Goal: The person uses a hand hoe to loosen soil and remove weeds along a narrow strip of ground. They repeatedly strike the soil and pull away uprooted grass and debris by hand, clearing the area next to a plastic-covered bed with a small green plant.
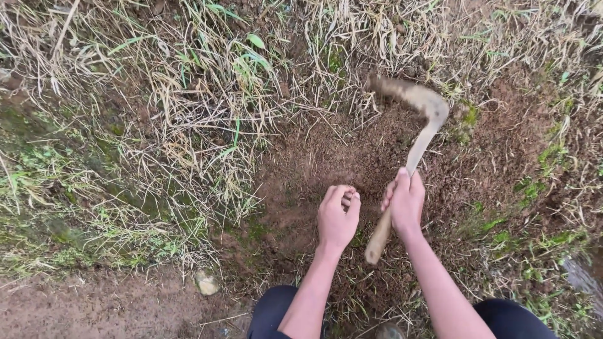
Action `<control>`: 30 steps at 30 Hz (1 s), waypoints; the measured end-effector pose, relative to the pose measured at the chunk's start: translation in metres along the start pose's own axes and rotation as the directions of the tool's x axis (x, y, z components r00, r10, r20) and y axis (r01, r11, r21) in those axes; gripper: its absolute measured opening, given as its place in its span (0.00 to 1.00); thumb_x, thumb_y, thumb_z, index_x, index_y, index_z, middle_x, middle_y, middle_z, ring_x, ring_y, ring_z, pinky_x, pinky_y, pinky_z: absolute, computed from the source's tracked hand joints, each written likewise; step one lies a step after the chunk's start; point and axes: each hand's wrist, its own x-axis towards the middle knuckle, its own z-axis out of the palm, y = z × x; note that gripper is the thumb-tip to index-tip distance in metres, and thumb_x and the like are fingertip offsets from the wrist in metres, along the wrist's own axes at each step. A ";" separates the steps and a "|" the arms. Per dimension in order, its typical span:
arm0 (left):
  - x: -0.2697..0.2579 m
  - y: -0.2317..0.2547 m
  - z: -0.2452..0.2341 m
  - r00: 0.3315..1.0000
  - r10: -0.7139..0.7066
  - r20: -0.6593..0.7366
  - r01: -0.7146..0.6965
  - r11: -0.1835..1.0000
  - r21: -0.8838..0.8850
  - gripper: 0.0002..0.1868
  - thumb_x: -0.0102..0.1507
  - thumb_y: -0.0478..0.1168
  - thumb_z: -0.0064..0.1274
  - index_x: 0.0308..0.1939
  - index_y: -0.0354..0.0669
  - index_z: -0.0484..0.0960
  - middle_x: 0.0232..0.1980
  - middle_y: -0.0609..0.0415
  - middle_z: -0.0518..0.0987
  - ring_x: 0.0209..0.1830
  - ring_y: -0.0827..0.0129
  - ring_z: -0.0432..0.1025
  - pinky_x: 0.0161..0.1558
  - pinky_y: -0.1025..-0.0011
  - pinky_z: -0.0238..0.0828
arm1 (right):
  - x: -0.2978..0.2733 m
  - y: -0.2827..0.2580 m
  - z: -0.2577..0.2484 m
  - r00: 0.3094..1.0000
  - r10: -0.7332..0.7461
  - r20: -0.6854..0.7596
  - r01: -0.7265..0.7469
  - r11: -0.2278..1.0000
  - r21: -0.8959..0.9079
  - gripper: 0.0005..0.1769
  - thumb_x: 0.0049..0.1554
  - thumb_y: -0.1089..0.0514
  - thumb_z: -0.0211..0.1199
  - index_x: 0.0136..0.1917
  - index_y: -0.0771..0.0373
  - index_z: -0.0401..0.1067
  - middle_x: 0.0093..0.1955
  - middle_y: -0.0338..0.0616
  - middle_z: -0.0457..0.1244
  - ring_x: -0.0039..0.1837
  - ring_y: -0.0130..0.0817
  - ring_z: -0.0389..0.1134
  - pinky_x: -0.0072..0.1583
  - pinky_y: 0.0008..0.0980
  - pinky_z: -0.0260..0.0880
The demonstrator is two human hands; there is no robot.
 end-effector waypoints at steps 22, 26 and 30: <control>0.010 -0.027 -0.013 0.991 0.043 -0.127 -0.050 0.997 -0.051 0.05 0.61 0.35 0.56 0.38 0.37 0.83 0.36 0.44 0.80 0.26 0.59 0.79 0.25 0.70 0.75 | -0.008 0.029 0.031 0.998 0.068 0.002 -0.068 0.993 0.097 0.13 0.69 0.56 0.40 0.42 0.58 0.58 0.21 0.36 0.52 0.19 0.26 0.54 0.19 0.25 0.58; 0.009 -0.028 -0.015 0.991 0.030 -0.130 -0.037 0.998 -0.051 0.05 0.61 0.35 0.56 0.38 0.37 0.83 0.35 0.45 0.80 0.25 0.60 0.79 0.24 0.71 0.75 | 0.001 0.024 0.043 0.999 0.010 0.048 -0.016 0.990 0.139 0.14 0.69 0.55 0.40 0.41 0.58 0.57 0.20 0.36 0.51 0.18 0.27 0.53 0.19 0.26 0.57; 0.013 -0.019 -0.018 0.993 0.008 -0.119 -0.016 0.998 -0.062 0.05 0.62 0.34 0.55 0.38 0.35 0.83 0.34 0.45 0.80 0.24 0.64 0.77 0.24 0.71 0.74 | -0.027 0.057 0.026 0.996 0.084 0.027 -0.087 0.990 0.109 0.15 0.69 0.55 0.41 0.40 0.58 0.56 0.19 0.38 0.51 0.17 0.28 0.53 0.18 0.28 0.56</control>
